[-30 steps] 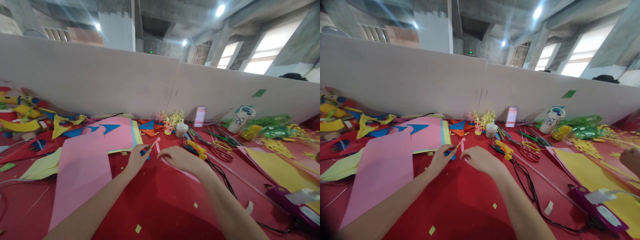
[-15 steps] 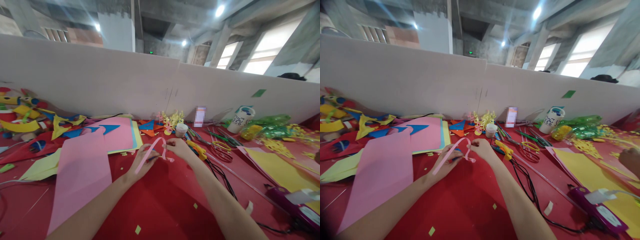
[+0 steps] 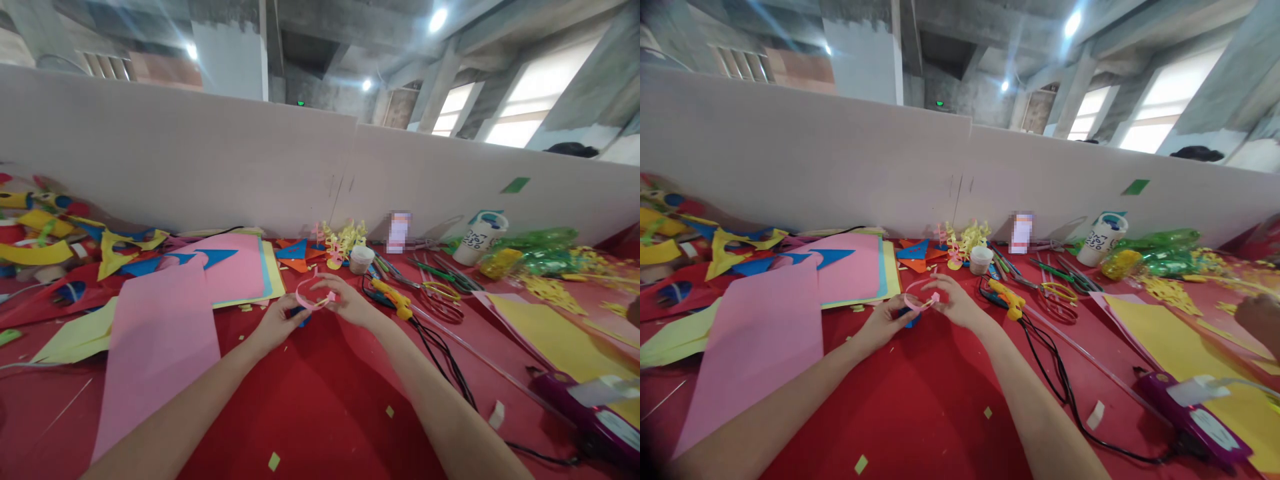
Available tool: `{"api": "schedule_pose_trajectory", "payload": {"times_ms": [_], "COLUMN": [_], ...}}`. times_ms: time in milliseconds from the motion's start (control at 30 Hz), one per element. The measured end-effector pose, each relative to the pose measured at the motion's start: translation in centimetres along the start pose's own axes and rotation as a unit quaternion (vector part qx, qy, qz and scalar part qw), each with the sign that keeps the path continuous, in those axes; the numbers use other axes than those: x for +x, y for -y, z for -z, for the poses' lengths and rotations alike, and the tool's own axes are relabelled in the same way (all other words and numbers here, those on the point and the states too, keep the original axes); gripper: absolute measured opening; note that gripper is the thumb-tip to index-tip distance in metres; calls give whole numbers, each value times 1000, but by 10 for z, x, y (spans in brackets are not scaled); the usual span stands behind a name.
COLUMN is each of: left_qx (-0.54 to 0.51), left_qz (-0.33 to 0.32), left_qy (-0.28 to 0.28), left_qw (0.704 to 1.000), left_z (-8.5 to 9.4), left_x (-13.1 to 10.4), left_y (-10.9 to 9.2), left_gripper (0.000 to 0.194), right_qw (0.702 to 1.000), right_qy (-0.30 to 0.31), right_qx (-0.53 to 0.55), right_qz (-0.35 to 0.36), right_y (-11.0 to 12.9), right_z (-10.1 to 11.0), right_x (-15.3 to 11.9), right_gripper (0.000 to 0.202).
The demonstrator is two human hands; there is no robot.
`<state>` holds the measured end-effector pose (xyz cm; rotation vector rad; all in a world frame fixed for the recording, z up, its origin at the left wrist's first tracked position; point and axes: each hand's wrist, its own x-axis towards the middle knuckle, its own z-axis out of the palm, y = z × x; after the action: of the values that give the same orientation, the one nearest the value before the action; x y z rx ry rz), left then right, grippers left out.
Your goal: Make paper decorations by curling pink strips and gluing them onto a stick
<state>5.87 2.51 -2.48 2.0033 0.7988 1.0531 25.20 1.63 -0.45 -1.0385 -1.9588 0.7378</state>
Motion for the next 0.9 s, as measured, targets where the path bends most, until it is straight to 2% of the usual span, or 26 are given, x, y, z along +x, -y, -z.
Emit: {"api": "schedule_pose_trajectory", "payload": {"times_ms": [67, 167, 233, 333, 433, 567, 700, 900], "left_qx": [1, -4, -9, -20, -61, -161, -223, -254], "left_qz": [1, -2, -2, 15, 45, 100, 144, 160], "left_qy": [5, 26, 52, 71, 38, -5, -40, -75], "left_qw": [1000, 1000, 999, 997, 996, 982, 963, 951], "left_z": [0, 0, 0, 0, 1, -1, -2, -3], "left_x": [0, 0, 0, -1, 0, 0, 1, 2], "left_y": [-2, -4, -5, -5, -1, 6, 9, 11], "left_gripper": [16, 16, 16, 17, 18, 23, 34, 53], "right_qw": [999, 999, 1000, 999, 998, 993, 993, 993], "right_qy": [-35, -37, -28, -25, -54, -75, -72, -78], "right_qx": [19, 13, 4, -20, -44, -15, -6, -34], "right_qz": [-3, 5, 8, 12, -14, -90, -91, -80], "right_y": [1, 4, 3, -1, -5, -1, 9, 17], "right_z": [-4, -11, -15, -19, -15, -7, -3, 0], "right_x": [1, 3, 4, 5, 6, 6, 5, 4], "right_gripper": [40, 49, 44, 23, 10, 17, 18, 18]}}
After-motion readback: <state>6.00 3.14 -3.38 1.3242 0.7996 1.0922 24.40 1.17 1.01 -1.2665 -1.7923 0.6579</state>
